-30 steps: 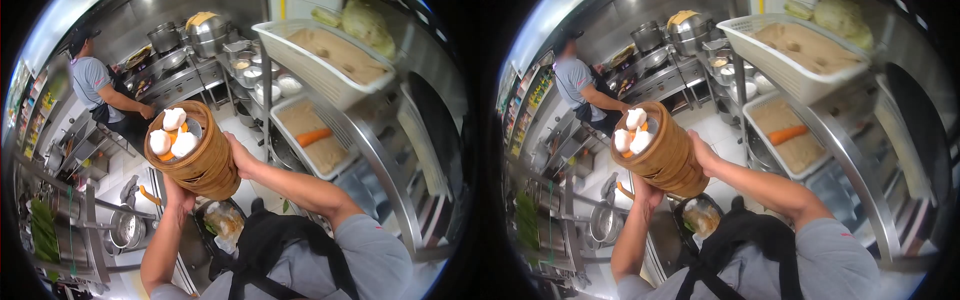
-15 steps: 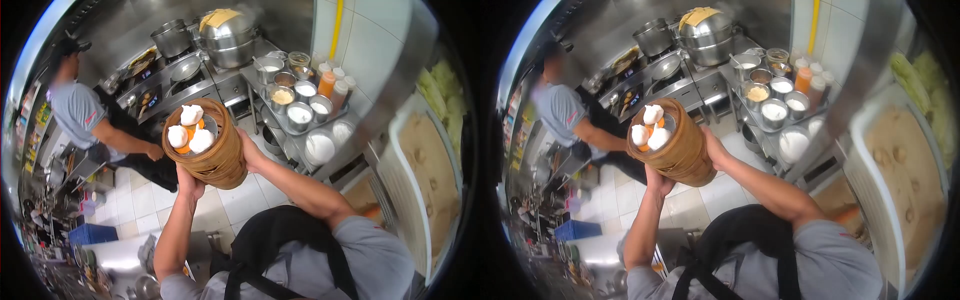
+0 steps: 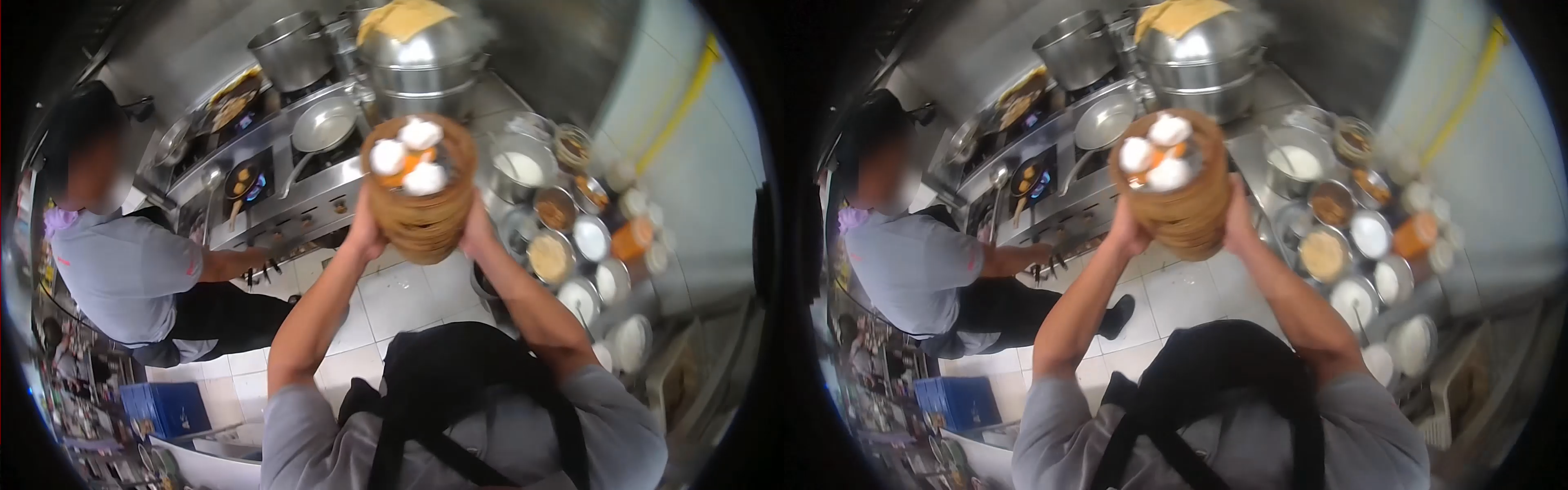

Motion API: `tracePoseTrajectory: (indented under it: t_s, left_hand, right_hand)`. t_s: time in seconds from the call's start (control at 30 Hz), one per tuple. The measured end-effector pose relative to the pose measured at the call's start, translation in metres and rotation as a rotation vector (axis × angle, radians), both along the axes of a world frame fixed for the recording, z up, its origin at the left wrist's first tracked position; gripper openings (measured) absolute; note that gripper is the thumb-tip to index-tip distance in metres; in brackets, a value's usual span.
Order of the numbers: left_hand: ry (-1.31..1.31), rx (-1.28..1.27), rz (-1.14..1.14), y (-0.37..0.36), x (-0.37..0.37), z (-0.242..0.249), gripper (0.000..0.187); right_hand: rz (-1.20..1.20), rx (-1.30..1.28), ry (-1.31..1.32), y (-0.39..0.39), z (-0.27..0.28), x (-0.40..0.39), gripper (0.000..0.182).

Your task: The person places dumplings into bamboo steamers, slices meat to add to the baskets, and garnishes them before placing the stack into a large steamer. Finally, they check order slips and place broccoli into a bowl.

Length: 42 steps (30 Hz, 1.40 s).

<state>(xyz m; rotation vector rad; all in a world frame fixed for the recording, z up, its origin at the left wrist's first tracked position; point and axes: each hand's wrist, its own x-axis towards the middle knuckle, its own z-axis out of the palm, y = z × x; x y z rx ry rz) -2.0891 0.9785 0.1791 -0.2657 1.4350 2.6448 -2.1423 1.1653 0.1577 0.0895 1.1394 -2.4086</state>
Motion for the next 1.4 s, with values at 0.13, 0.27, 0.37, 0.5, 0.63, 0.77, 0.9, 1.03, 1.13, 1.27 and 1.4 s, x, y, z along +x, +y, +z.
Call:
tracePoseTrajectory:
  t_s: [0.13, 0.27, 0.37, 0.5, 0.63, 0.77, 0.9, 1.03, 1.13, 1.27, 1.4]
  left_hand:
    - [-0.116, -0.010, -0.072, -0.018, -0.094, -0.015, 0.075]
    - [-0.056, 0.016, -0.302, -0.039, -0.172, -0.029, 0.076]
    - [-0.088, 0.020, -0.376, -0.046, -0.225, -0.025, 0.064]
    - [-0.145, 0.038, -0.512, -0.063, -0.298, -0.063, 0.059]
    - [-0.103, 0.052, -0.680, -0.055, -0.340, -0.075, 0.057]
    - [-0.128, 0.067, -0.765, -0.035, -0.363, -0.072, 0.059]
    - [-0.168, 0.059, -0.815, -0.024, -0.372, -0.065, 0.059]
    - [-0.171, 0.096, -0.876, -0.009, -0.382, -0.068, 0.056]
    - [-0.203, 0.132, -0.901, 0.003, -0.388, -0.072, 0.060]
    - [-0.135, 0.115, -0.951, 0.019, -0.390, -0.066, 0.062]
    - [-0.151, 0.065, -0.889, 0.042, -0.386, -0.052, 0.065]
  right_hand:
    - [-0.005, -0.114, 0.064, -0.014, -0.021, -0.075, 0.064]
    - [-0.266, 0.027, 0.039, -0.029, -0.049, -0.126, 0.065]
    - [-0.366, -0.117, 0.126, -0.040, -0.050, -0.150, 0.060]
    - [-0.603, -0.051, 0.118, -0.047, -0.061, -0.177, 0.056]
    - [-0.733, -0.042, 0.018, -0.048, -0.082, -0.197, 0.056]
    - [-0.844, -0.051, -0.087, -0.043, -0.077, -0.206, 0.059]
    - [-0.899, -0.034, -0.077, -0.035, -0.090, -0.212, 0.061]
    - [-0.889, 0.051, 0.039, -0.025, -0.084, -0.207, 0.065]
    - [-0.927, 0.066, 0.021, -0.021, -0.078, -0.206, 0.066]
    - [-1.012, 0.098, 0.019, -0.021, -0.056, -0.199, 0.067]
    - [-1.141, 0.115, -0.086, -0.010, -0.055, -0.195, 0.062]
